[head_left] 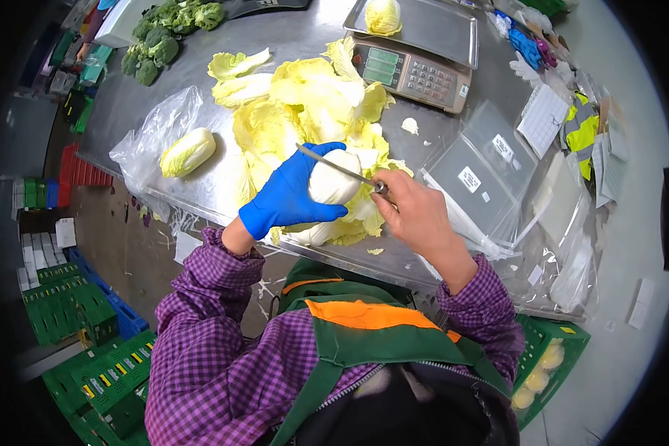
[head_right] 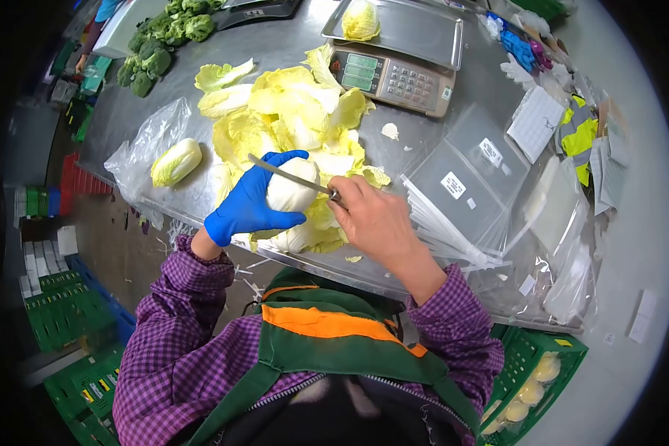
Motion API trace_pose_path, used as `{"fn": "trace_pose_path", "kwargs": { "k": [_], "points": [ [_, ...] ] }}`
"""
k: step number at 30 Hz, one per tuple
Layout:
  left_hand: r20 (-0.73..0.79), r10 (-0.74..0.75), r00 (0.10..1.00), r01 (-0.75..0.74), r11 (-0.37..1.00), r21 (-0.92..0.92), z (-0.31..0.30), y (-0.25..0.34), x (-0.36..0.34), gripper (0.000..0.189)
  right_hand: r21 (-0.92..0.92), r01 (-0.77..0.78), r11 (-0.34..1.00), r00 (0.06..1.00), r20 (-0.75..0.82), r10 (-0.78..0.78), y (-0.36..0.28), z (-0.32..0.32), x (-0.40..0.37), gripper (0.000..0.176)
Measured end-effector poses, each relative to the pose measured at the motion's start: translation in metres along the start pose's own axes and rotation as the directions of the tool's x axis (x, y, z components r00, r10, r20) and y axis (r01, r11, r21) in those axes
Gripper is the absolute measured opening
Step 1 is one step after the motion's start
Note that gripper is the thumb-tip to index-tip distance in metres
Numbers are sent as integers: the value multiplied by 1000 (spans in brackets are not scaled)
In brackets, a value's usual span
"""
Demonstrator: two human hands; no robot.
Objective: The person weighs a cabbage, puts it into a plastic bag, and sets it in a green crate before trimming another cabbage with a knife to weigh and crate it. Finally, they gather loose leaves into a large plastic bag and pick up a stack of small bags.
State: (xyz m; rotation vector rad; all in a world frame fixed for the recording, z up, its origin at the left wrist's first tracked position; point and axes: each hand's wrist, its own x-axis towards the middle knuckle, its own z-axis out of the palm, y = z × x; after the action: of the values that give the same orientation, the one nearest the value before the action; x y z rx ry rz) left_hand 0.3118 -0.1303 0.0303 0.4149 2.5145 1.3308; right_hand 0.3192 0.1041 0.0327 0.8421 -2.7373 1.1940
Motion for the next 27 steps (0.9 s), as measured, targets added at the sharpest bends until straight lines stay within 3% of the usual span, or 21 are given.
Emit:
{"fn": "trace_pose_path", "kwargs": {
  "k": [1, 4, 14, 17, 19, 20, 22, 23, 24, 25, 26, 27],
  "points": [
    [8, -7, 1000, 7, 1000, 19, -1, 4, 0, 87, -114, 75, 991, 997, 17, -73, 0, 2, 0, 26],
    [15, -6, 1000, 6, 999, 40, -1, 6, 1, 87, -210, 116, 971, 993, 14, -115, 0, 4, 1, 29],
    [20, -54, 998, 56, 994, -97, 0, 2, -7, 78, -346, 42, 937, 995, -67, -69, 25, 26, -11, 36],
    [60, -35, 998, 43, 991, -128, -9, 5, -13, 84, -348, -96, 933, 994, -91, 68, 55, 34, -25, 31],
    [50, -23, 998, 29, 993, -115, -14, 10, -15, 83, -243, -293, 925, 956, -105, 275, 71, 32, -30, 26],
    [30, -17, 999, 19, 998, -63, -16, 10, -15, 83, -239, -290, 927, 957, -97, 274, 76, 34, -32, 26],
    [-22, 7, 1000, -8, 999, -41, -13, 7, -12, 78, -69, -543, 837, 839, 3, 544, 74, 27, -24, 34],
    [-21, 10, 1000, -11, 999, -39, -11, 6, -8, 78, -68, -544, 836, 838, -1, 545, 82, 31, -18, 34],
    [-50, -154, 987, 128, 930, -346, -7, 5, -3, 72, -45, -488, 872, 872, -73, 484, 89, 35, -10, 41],
    [-27, -317, 948, 233, 749, -620, -4, 3, 1, 66, -29, -427, 904, 896, -145, 419, 92, 36, -7, 48],
    [-18, -330, 944, 194, 598, -778, -1, -2, 5, 56, -32, -425, 904, 897, -149, 416, 95, 37, -6, 48],
    [63, -414, 908, 237, 385, -892, -1, 1, 11, 56, 447, -399, 800, 897, 8, 443, 81, 34, 1, 54]
  ]
}}
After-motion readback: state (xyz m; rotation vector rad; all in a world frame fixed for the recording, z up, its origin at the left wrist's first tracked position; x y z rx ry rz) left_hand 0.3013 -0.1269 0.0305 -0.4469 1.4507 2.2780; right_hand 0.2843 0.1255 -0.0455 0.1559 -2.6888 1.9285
